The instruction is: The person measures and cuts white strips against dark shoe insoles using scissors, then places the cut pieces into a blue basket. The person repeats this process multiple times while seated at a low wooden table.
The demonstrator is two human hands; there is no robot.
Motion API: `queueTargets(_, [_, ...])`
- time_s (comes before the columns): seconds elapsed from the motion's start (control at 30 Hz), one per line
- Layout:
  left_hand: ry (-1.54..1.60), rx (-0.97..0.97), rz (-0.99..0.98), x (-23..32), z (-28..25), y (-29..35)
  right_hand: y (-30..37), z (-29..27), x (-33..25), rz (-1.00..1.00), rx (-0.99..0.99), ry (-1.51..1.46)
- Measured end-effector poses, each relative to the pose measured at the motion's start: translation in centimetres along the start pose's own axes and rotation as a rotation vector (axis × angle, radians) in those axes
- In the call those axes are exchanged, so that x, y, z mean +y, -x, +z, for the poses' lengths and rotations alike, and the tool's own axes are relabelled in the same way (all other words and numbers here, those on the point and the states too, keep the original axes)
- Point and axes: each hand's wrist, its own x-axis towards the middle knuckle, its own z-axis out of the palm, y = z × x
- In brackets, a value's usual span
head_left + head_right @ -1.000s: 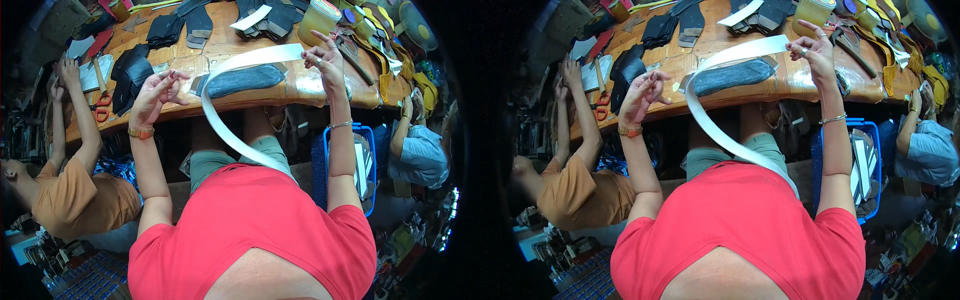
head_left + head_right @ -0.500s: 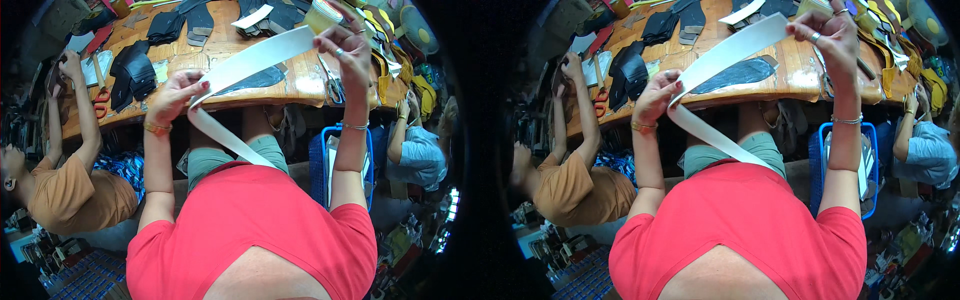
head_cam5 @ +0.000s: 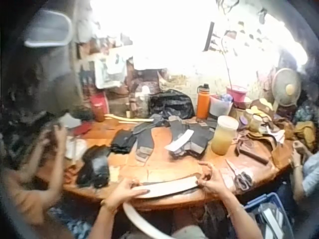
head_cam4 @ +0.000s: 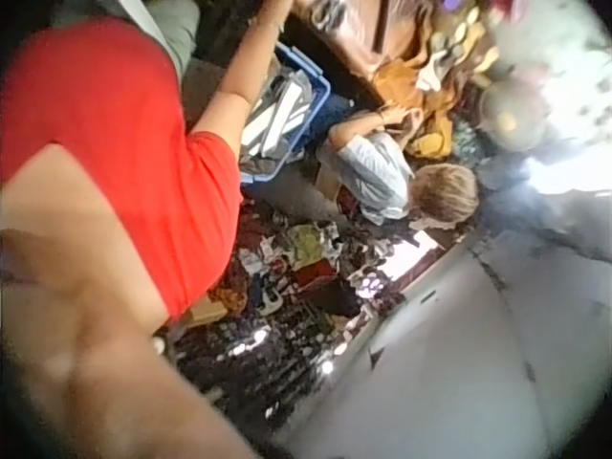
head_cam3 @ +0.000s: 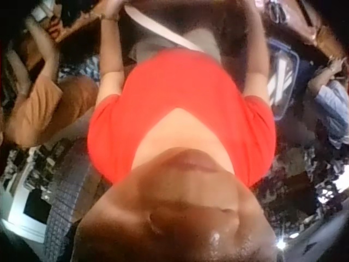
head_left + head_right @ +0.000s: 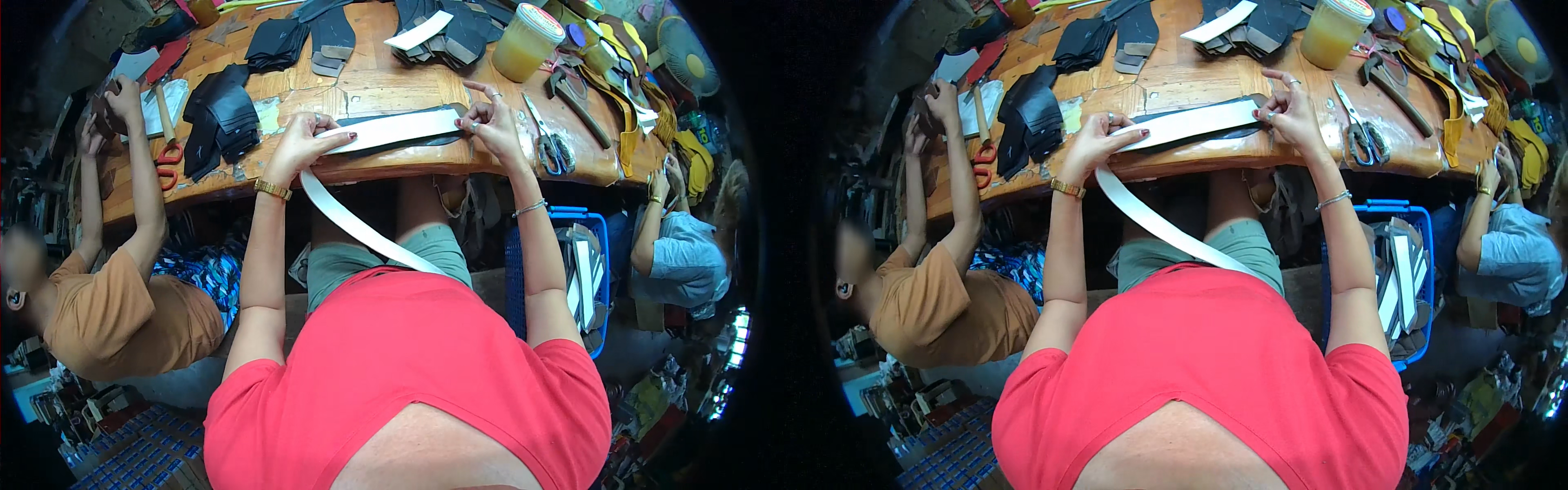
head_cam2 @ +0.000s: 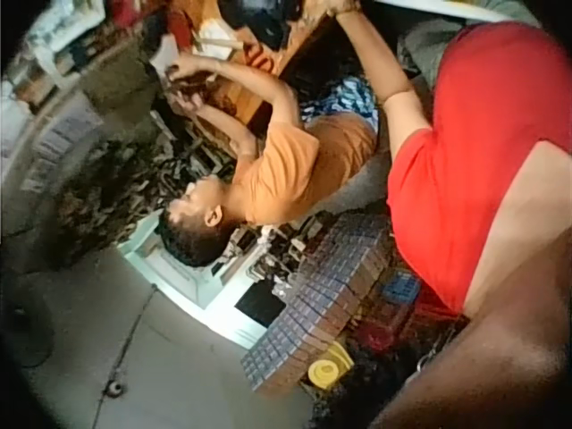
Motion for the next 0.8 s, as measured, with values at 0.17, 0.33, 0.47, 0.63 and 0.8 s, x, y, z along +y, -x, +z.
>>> queueTargets(0.17, [-0.047, -0.002, 0.018, -1.0, 0.2, -0.7, -0.5, -0.1, 0.4, 0.001, -0.014, 0.029])
queueTargets(0.33, [-0.052, -0.004, 0.008, -0.7, 0.1, -0.4, -0.9, -0.2, 0.1, 0.033, -0.049, 0.027])
queueTargets(0.47, [-0.03, -0.006, -0.011, -0.5, 0.1, -0.2, -1.1, -0.3, 0.1, 0.052, -0.065, 0.041])
queueTargets(0.63, [-0.074, -0.029, -0.077, -0.5, -0.3, -0.4, -1.1, -0.1, -0.7, 0.094, -0.068, 0.01])
queueTargets(0.8, [-0.014, -0.009, -0.042, -0.7, -0.2, -0.7, -1.4, -0.2, -0.7, 0.117, -0.078, 0.027])
